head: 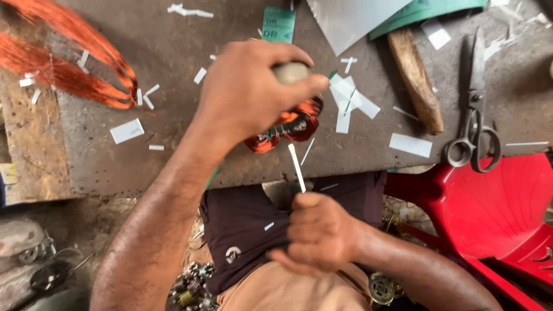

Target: The person hand-winds orange enameled copper wire into the slots of a cylindrical motor stator, pressing each loop down into place with their fingers. They rotate the stator as they work, cut the wire with scissors, and continue winding a new bundle of wire into the slots.

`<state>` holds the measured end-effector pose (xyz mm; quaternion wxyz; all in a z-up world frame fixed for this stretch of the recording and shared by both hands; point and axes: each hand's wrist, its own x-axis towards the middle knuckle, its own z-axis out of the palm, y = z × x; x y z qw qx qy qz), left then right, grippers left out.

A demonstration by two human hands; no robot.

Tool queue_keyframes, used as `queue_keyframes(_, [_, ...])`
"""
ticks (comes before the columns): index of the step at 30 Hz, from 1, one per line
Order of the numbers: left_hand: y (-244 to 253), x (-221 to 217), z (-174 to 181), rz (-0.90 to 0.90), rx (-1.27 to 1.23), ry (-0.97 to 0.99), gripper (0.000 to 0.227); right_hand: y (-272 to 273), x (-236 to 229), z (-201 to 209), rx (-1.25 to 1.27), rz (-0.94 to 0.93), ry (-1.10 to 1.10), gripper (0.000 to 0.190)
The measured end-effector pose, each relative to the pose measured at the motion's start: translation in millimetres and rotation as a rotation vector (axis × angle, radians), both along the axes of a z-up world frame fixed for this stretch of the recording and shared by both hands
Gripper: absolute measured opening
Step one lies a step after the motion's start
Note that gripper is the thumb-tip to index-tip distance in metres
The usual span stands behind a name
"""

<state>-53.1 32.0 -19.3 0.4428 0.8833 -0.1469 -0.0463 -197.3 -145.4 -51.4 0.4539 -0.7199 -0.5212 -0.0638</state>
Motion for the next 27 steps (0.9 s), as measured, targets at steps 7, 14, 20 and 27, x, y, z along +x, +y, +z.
queue_keyframes(7, [12.9, -24.5, -8.1, 0.073, -0.086, -0.091, 0.039, 30.9, 5.4, -10.8, 0.074, 0.077, 0.035, 0.050])
queue_keyframes(14, [14.9, -30.3, -12.3, 0.061, -0.058, -0.152, 0.039, 37.5, 13.1, -20.9, 0.042, 0.026, 0.093, 0.048])
queue_keyframes(20, [19.5, -35.2, -15.5, 0.075, -0.112, -0.120, 0.038, 52.6, 14.8, -56.0, 0.067, -0.024, 0.051, 0.049])
queue_keyframes(27, [20.9, -45.4, -16.9, 0.127, -0.109, -0.193, 0.036, 33.0, -4.0, -33.0, 0.055, -0.001, 0.034, 0.051])
